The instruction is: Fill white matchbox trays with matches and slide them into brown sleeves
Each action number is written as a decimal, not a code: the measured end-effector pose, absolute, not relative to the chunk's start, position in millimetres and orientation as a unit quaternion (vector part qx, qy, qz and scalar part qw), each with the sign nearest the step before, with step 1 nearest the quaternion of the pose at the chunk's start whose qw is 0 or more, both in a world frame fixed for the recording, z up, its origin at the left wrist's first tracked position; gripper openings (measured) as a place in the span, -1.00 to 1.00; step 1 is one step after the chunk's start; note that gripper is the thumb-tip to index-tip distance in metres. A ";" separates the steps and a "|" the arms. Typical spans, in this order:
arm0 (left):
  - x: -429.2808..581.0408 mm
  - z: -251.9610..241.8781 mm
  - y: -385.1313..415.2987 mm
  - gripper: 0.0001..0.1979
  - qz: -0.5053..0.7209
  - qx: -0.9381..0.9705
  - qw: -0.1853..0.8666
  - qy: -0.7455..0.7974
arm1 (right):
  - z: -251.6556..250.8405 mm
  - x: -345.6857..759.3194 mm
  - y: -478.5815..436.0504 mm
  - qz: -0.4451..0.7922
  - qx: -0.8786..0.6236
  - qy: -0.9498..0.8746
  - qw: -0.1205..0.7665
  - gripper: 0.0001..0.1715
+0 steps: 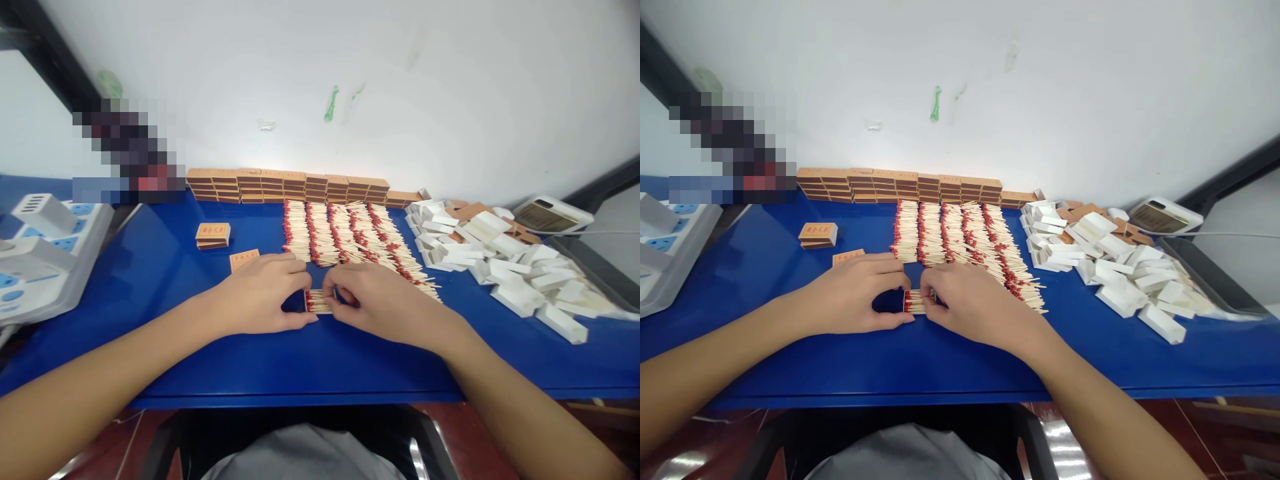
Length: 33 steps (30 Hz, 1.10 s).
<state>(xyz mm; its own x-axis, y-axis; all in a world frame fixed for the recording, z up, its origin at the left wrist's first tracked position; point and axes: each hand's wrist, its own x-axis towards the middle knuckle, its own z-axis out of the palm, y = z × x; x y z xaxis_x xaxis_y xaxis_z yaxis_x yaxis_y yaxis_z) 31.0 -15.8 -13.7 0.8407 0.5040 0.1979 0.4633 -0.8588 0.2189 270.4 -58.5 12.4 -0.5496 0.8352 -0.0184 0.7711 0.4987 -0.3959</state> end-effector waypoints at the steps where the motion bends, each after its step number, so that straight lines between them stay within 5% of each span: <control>1: 31.2 -13.2 -15.8 -0.71 0.123 0.956 0.080 0.256 | 11.1 269.3 -58.8 0.179 -0.463 -0.864 0.083 -0.89; 33: 31.1 -12.9 -16.6 -0.71 0.129 0.957 0.085 0.246 | 7.0 268.4 -57.2 0.203 -0.436 -0.872 0.088 -0.84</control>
